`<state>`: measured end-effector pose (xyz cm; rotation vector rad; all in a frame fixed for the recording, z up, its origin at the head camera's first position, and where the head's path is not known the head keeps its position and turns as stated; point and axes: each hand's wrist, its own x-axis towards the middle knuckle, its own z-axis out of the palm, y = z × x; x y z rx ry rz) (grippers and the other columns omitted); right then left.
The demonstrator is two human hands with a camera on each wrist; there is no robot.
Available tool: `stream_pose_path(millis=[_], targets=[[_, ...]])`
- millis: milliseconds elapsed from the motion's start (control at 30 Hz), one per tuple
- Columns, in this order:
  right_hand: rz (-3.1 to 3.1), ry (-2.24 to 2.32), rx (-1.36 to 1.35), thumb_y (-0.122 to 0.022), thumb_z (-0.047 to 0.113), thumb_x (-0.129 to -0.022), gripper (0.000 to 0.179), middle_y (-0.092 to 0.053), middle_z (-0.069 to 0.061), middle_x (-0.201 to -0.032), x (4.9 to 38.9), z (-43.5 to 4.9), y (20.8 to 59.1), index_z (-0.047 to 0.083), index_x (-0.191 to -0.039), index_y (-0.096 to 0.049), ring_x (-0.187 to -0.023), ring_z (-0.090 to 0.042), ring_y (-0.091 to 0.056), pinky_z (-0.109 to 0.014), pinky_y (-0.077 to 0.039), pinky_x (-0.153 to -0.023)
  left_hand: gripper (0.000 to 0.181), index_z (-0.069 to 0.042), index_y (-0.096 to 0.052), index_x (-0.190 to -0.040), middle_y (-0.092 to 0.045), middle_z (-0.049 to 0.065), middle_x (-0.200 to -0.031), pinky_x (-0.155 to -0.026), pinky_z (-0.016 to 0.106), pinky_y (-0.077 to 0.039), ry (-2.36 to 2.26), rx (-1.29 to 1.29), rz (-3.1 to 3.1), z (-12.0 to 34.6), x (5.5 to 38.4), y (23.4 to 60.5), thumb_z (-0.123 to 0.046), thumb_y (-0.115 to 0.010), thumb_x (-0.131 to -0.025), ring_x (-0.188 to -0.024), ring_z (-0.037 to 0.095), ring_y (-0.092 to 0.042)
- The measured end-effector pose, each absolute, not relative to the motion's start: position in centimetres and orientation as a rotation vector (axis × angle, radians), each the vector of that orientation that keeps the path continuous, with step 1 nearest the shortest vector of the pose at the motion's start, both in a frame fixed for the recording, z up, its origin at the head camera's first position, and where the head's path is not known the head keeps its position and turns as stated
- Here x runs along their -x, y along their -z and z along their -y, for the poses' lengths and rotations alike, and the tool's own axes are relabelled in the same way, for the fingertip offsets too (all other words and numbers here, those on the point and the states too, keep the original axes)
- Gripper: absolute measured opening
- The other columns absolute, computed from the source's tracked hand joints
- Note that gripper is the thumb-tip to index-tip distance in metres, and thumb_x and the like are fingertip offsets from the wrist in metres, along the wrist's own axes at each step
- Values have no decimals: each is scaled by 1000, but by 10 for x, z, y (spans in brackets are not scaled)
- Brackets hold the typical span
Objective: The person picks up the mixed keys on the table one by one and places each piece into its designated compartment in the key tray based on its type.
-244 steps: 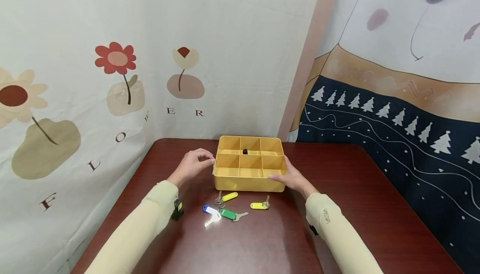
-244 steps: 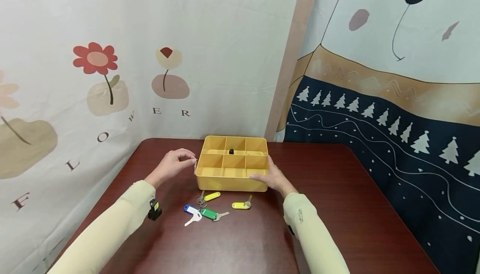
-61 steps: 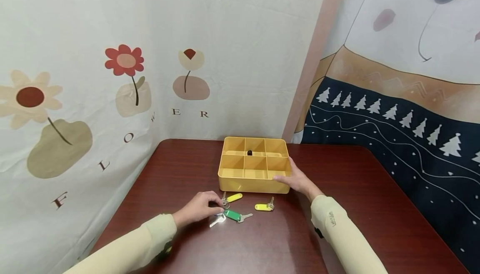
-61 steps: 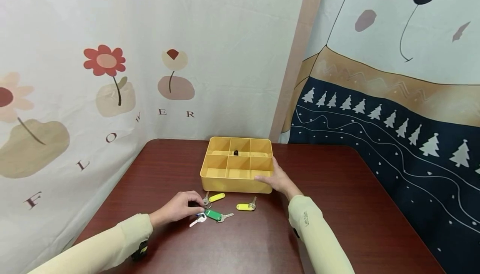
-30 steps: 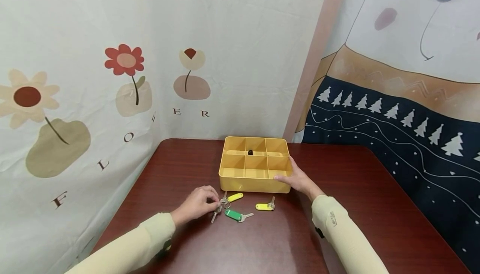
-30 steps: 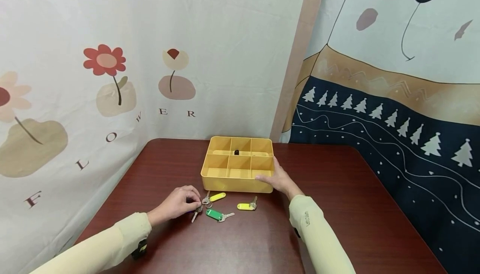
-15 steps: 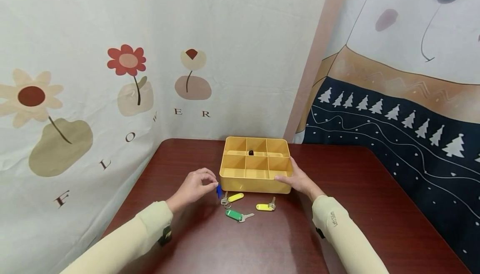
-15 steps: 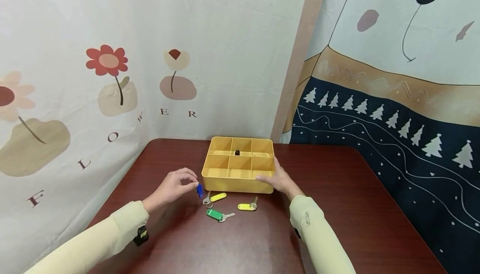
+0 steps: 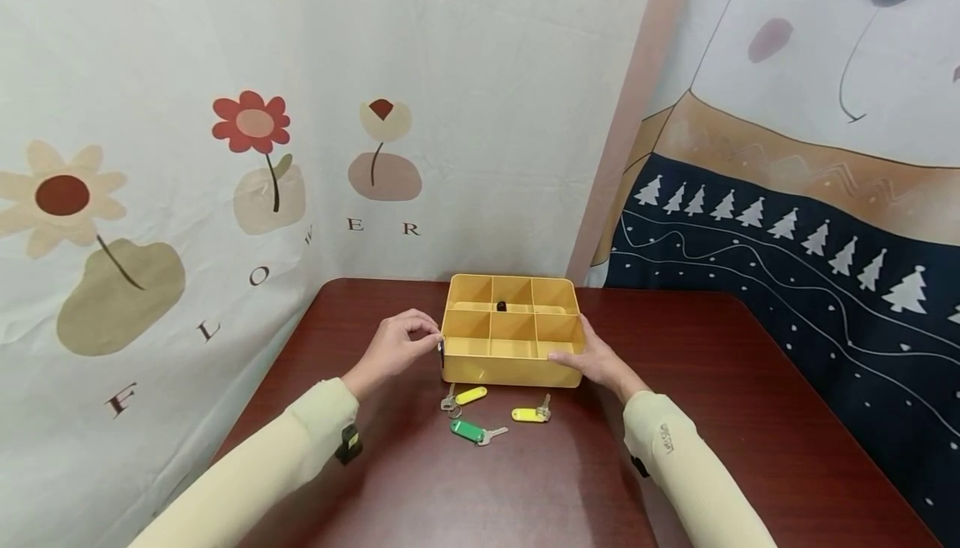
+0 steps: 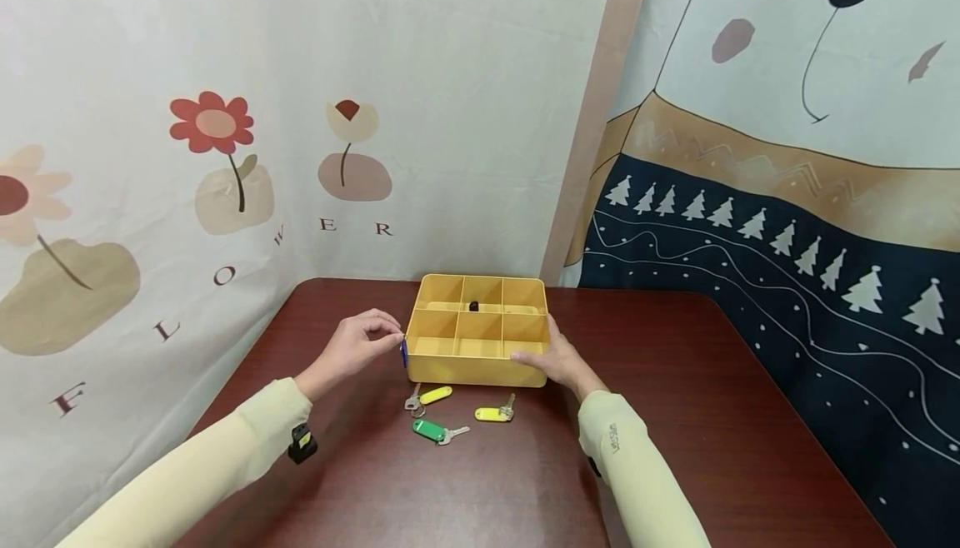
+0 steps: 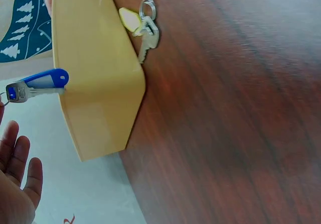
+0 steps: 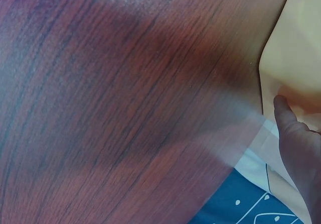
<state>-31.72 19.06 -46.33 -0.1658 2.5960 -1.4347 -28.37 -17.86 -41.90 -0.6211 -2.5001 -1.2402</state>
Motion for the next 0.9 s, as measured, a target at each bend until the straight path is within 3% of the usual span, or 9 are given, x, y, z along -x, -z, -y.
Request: stream_pose_path(millis=[367,667,900], targets=[[-2585,1464,174,-78,33,-87,108,-25,-25,-157,316,-190,462,11,-160,0,-135,-40,-35,-57,-22,-114,7,-10,-77,-84,-68,-2,-94,-82,37,-49,1269,551,2475,165,305,410,-15,-76,-89,-92,17,-61],[-2600,1436,161,-77,37,-87,110,-22,-25,-158,317,-190,462,11,-160,1,-137,-39,-33,-56,-21,-115,6,-10,-77,-84,-69,1,-97,-81,35,-48,1325,530,2449,154,317,404,-15,-76,-88,-92,18,-60],[-2589,1447,167,-80,49,-81,117,-24,-22,-158,317,-191,463,14,-160,0,-137,-38,-34,-57,-21,-115,8,-10,-76,-85,-69,3,-98,-73,33,-46,1332,521,2449,145,325,407,-17,-76,-89,-84,18,-57]])
